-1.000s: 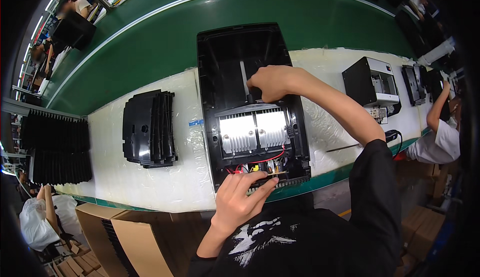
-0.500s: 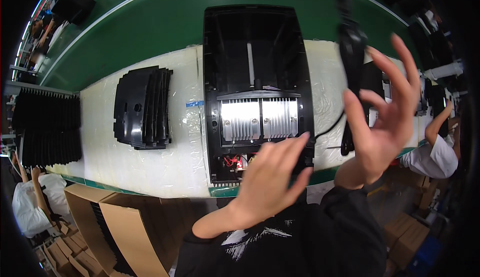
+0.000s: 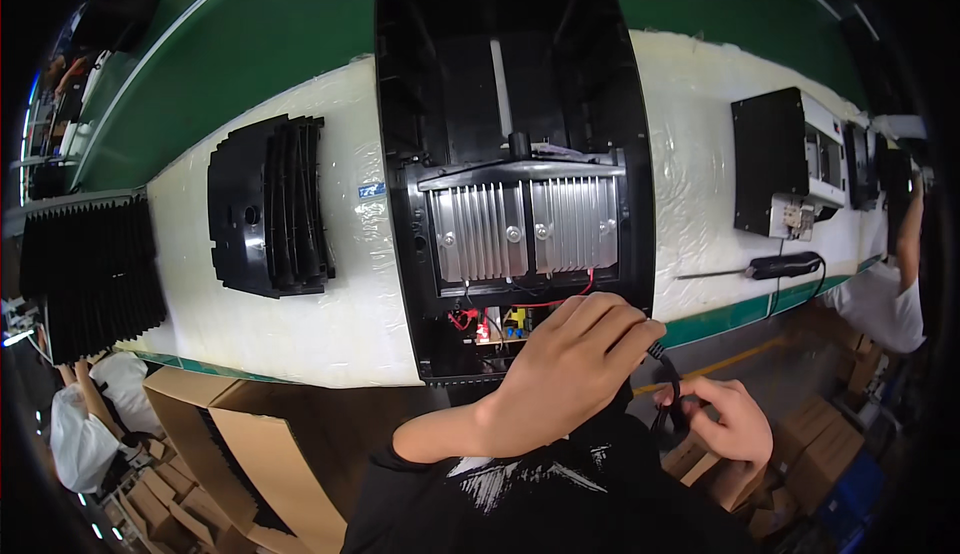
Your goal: Assembling the housing and internal components of an electronic device using an electric screwdriver.
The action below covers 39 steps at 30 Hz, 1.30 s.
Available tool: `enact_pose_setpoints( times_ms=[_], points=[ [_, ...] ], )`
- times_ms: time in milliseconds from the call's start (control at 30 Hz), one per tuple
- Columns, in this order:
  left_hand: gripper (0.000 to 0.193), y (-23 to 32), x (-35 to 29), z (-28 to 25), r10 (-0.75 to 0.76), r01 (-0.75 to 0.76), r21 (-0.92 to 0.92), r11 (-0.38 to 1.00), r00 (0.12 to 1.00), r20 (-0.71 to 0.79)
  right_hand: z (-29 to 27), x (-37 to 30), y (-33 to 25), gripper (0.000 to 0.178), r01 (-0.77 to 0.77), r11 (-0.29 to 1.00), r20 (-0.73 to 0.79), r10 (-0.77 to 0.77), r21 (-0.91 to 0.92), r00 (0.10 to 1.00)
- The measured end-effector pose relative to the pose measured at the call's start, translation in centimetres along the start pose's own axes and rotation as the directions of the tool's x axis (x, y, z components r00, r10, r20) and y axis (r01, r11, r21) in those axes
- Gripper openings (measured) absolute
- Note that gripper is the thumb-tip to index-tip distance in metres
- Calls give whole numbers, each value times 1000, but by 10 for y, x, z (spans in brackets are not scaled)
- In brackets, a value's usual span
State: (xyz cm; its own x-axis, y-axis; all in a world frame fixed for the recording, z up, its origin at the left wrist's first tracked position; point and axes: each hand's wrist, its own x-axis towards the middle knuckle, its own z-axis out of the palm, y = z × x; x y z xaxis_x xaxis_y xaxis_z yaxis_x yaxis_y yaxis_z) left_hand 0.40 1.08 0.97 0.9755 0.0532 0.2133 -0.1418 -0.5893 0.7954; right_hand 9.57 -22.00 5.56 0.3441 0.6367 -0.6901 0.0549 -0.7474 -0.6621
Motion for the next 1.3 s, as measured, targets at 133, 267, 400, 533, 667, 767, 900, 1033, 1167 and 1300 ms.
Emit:
enact_pose_setpoints(
  times_ms=[133,267,400,533,667,767,900,1033,1167,1300],
  points=[
    [29,-2,2,-1,-47,42,-83,996,997,-57,11,30,-14,24,200,979,-409,-195,-31,892],
    [30,-8,0,-1,-107,100,-88,991,991,-79,10,58,-34,19,391,920,-426,-347,16,835],
    [26,-7,-3,-5,-135,128,-100,987,989,-64,15,67,-34,15,248,962,-275,-271,-113,923],
    [22,-4,-5,-6,-124,118,-110,987,991,-57,11,76,-24,19,125,909,-149,-70,397,986],
    [18,-5,-7,-6,-139,135,-79,988,989,-46,15,77,-31,19,191,946,-264,-120,261,957],
    [19,-7,-4,-2,-142,140,-43,989,988,-61,6,78,-33,18,143,972,-275,-89,184,957],
    [21,-7,-5,-1,-143,140,-47,989,987,-69,-7,85,-34,12,3,966,-53,11,259,999],
    [24,-7,-6,1,-177,172,-90,981,983,-54,-12,82,-33,10,42,960,-25,-36,277,999],
    [24,-8,-5,1,-192,188,-84,979,981,-37,-9,79,-32,12,92,960,-93,-70,265,993],
    [22,-8,0,-2,-231,231,-54,971,973,-2,-1,78,-32,12,215,976,-251,-197,44,948]
  ],
)
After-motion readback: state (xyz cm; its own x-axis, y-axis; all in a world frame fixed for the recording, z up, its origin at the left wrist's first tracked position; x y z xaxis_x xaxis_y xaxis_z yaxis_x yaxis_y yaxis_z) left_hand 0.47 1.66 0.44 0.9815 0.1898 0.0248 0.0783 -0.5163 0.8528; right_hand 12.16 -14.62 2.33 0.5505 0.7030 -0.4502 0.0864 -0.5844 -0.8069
